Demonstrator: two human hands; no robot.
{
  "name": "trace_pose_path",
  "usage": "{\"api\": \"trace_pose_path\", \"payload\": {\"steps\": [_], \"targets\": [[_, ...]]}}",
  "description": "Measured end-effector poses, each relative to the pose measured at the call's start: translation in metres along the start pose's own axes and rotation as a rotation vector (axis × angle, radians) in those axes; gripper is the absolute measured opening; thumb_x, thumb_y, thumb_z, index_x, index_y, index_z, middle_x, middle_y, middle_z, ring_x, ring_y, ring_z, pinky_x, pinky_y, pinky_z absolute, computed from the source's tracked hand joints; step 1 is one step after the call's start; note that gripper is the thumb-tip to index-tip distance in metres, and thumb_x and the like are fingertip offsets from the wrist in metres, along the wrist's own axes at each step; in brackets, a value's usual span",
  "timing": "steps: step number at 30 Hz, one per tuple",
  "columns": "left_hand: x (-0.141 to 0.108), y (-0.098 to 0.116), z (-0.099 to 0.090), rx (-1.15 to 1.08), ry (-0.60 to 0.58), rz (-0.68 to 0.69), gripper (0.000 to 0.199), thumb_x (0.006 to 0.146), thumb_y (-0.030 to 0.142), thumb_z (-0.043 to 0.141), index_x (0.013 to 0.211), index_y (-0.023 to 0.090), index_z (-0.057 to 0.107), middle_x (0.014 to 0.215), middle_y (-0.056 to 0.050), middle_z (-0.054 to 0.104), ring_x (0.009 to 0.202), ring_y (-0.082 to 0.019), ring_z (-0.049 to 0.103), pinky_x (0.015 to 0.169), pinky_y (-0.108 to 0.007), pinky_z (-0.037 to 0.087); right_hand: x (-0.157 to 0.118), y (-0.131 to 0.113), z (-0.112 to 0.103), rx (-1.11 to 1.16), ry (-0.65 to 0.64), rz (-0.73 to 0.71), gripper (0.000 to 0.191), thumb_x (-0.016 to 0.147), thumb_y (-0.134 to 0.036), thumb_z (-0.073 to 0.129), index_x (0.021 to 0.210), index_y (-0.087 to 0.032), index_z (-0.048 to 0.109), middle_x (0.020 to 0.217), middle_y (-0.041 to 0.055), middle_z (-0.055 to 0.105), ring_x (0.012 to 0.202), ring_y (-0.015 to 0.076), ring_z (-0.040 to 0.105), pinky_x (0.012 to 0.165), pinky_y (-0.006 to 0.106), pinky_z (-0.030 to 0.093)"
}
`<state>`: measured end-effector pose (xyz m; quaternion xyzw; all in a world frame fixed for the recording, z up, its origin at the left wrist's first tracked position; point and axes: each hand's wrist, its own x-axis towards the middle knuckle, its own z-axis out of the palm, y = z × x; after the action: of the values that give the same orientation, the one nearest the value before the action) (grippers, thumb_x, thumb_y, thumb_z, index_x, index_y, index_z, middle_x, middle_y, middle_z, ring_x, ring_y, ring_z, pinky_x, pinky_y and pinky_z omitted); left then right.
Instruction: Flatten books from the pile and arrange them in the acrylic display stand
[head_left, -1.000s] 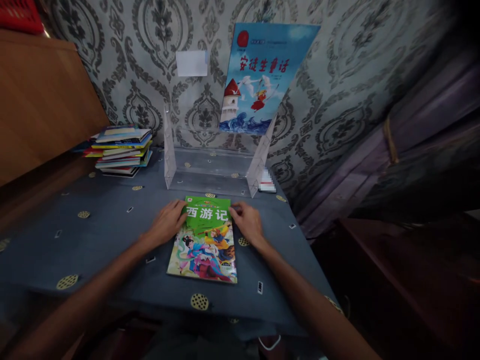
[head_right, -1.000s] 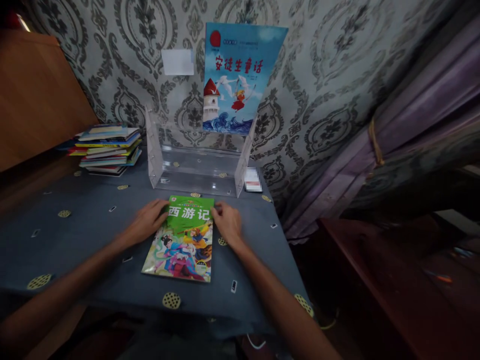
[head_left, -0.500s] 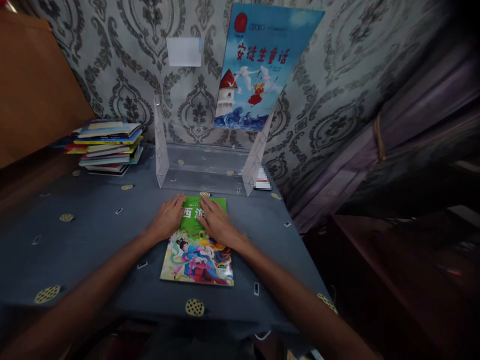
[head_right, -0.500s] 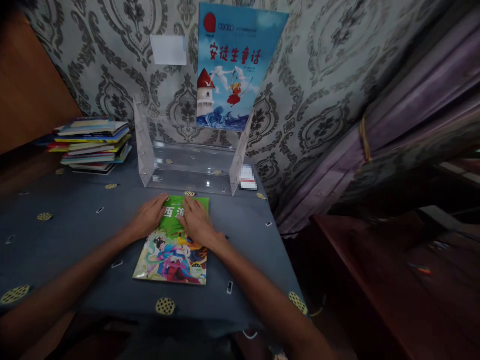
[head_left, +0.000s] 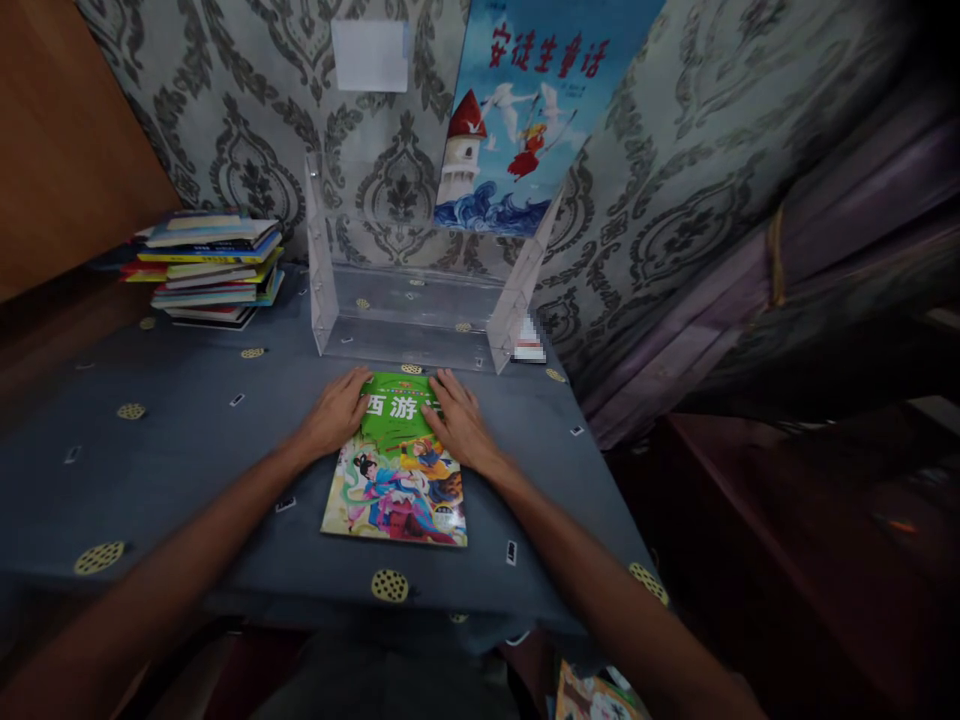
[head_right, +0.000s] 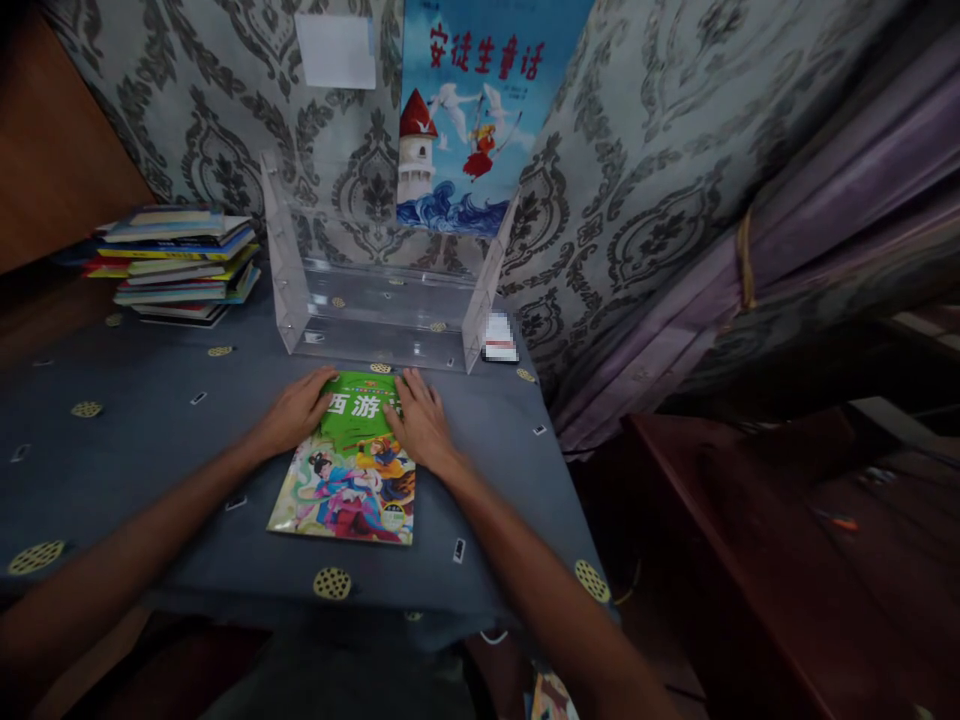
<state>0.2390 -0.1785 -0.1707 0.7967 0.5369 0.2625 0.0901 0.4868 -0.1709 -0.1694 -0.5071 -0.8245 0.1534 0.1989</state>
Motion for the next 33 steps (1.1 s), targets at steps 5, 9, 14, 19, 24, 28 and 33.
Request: {"api": "trace_pose_path", "payload": {"steps": [5,9,14,19,24,28,33], "targets": [[0.003,-0.004,-0.002,-0.045,0.011,0.029,0.039,0.096,0.027,0.038,0.129,0.012,0.053,0.133,-0.016,0.062,0.125,-0.026,0.057,0.111,-0.043,0.043,0.001,-0.001,0.001,-0.031,-0.007,0.034,0.059,0.100,-0.039,0.044,0.149,-0.007,0.045,0.161,0.0209,0.034,0.154,0.0298,0.024,0.122,0.052,0.023],[0.006,-0.008,-0.004,-0.055,0.026,0.061,0.038,0.096,0.031,0.039,0.126,0.015,0.055,0.126,-0.014,0.065,0.118,-0.025,0.060,0.107,-0.045,0.046,0.001,-0.001,0.003,-0.057,0.017,0.021,0.057,0.101,-0.039,0.042,0.149,-0.010,0.045,0.161,0.0196,0.036,0.153,0.0283,0.026,0.122,0.051,0.024],[0.005,-0.017,-0.011,-0.074,-0.016,0.091,0.044,0.097,0.042,0.038,0.127,0.016,0.058,0.131,-0.013,0.065,0.123,-0.026,0.059,0.110,-0.045,0.044,0.000,-0.004,0.003,-0.061,0.034,0.019,0.055,0.101,-0.037,0.042,0.149,-0.011,0.045,0.160,0.0180,0.037,0.153,0.0276,0.027,0.122,0.050,0.024],[-0.001,-0.027,-0.024,-0.109,-0.110,0.082,0.060,0.098,0.058,0.034,0.135,0.017,0.058,0.147,-0.012,0.057,0.134,-0.027,0.054,0.116,-0.047,0.039,-0.001,-0.012,0.000,-0.075,0.016,0.044,0.055,0.101,-0.034,0.043,0.149,-0.007,0.044,0.160,0.0199,0.036,0.153,0.0271,0.025,0.122,0.049,0.024],[-0.007,-0.027,-0.032,-0.095,-0.130,0.069,0.075,0.095,0.071,0.031,0.138,0.017,0.059,0.148,-0.012,0.055,0.137,-0.028,0.052,0.118,-0.047,0.037,-0.002,-0.016,-0.001,-0.076,0.023,0.054,0.054,0.101,-0.033,0.042,0.149,-0.009,0.044,0.161,0.0190,0.036,0.153,0.0267,0.025,0.122,0.051,0.023],[-0.008,-0.026,-0.034,-0.093,-0.131,0.040,0.080,0.093,0.076,0.031,0.138,0.017,0.060,0.144,-0.012,0.059,0.135,-0.029,0.054,0.116,-0.046,0.039,-0.003,-0.017,-0.002,-0.091,0.012,0.069,0.053,0.100,-0.031,0.043,0.149,-0.008,0.044,0.161,0.0191,0.036,0.153,0.0266,0.025,0.123,0.050,0.023],[-0.009,-0.027,-0.035,-0.096,-0.135,0.022,0.080,0.092,0.077,0.033,0.139,0.018,0.060,0.143,-0.011,0.060,0.137,-0.029,0.052,0.116,-0.046,0.039,-0.004,-0.017,-0.002,-0.104,0.016,0.055,0.054,0.100,-0.030,0.043,0.149,-0.007,0.044,0.161,0.0192,0.035,0.153,0.0267,0.026,0.123,0.050,0.023]]}}
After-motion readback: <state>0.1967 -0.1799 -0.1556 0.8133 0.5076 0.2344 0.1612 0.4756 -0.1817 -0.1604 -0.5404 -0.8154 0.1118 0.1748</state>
